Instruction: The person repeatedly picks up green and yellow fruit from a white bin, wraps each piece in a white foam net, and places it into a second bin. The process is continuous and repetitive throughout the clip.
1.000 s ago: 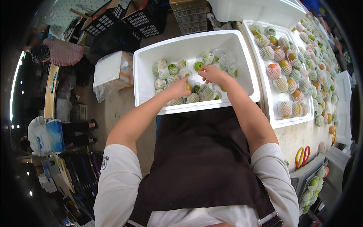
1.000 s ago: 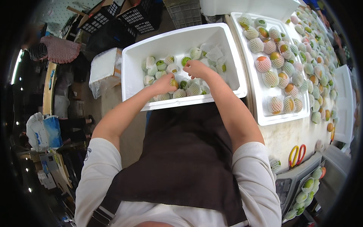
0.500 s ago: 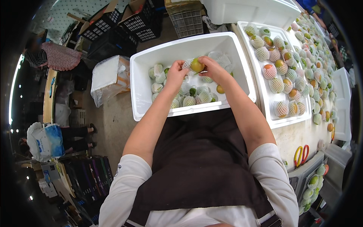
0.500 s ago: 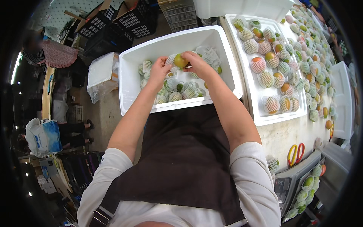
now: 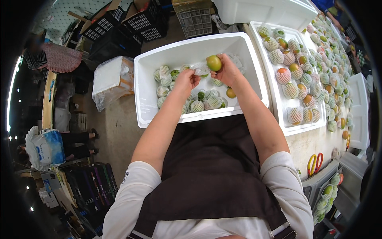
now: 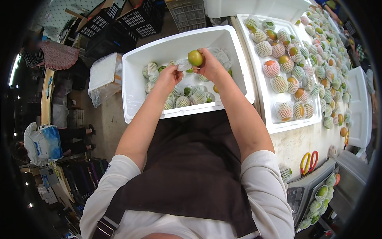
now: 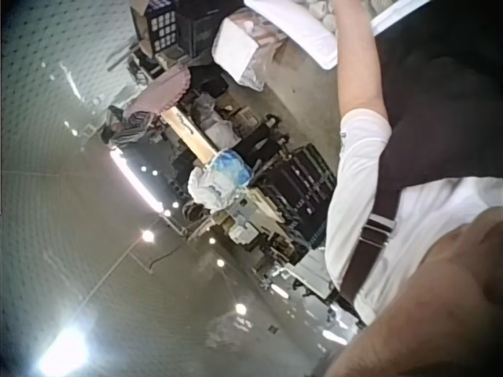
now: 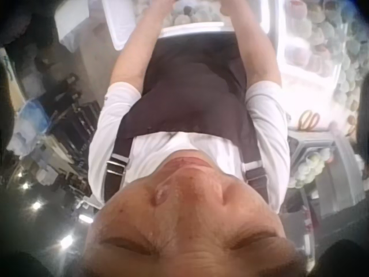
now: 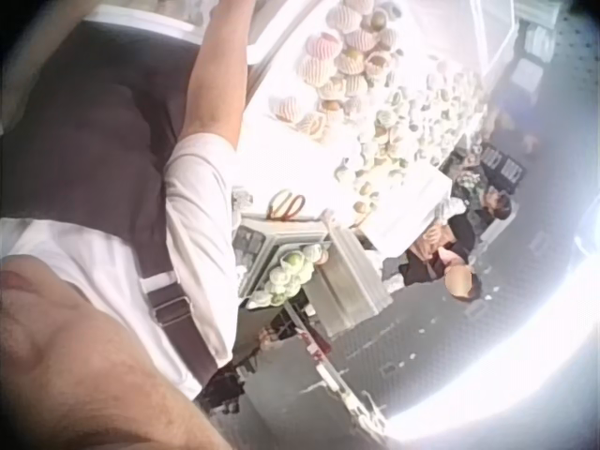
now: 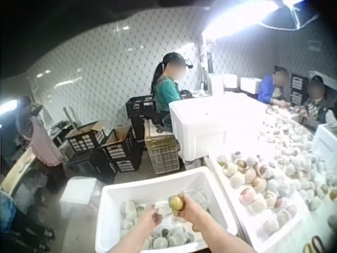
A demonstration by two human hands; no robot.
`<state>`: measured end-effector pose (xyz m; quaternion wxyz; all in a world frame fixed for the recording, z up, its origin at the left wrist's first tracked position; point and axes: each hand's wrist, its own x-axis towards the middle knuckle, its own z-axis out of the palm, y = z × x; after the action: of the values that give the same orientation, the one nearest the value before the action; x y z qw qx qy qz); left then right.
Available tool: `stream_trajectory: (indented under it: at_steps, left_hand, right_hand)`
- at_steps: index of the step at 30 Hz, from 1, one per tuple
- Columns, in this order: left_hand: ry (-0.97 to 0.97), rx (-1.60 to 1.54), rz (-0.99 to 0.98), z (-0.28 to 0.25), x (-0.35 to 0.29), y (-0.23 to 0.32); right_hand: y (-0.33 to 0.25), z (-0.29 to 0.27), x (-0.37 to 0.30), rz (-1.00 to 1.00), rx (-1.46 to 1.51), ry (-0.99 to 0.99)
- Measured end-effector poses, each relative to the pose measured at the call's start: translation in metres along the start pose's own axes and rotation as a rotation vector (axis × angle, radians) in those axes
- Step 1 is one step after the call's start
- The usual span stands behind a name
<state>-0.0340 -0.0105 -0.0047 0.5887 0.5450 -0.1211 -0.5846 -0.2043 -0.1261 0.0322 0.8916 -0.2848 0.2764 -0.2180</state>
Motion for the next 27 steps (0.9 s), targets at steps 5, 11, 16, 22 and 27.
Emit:
stream_trajectory:
  at_steps: [5,11,16,22,27]
  left_hand:
    - [-0.108,-0.484,-0.071,0.026,-0.024,0.026]
    - [-0.471,-0.562,-0.077,0.001,-0.007,0.012]
    - [-0.262,-0.364,-0.103,0.024,-0.024,0.020]
    - [-0.370,-0.476,-0.070,0.011,-0.016,0.017]
    - [-0.284,-0.588,0.048,0.007,-0.014,0.017]
  right_hand:
    - [0.002,-0.005,0.002,-0.011,-0.070,0.066]
    - [0.002,-0.006,0.004,0.026,0.010,0.014]
    - [0.000,-0.006,0.002,-0.007,0.021,0.021]
    - [0.000,-0.003,0.001,0.020,-0.095,0.055]
    - [0.005,0.010,-0.005,0.078,-0.325,0.094]
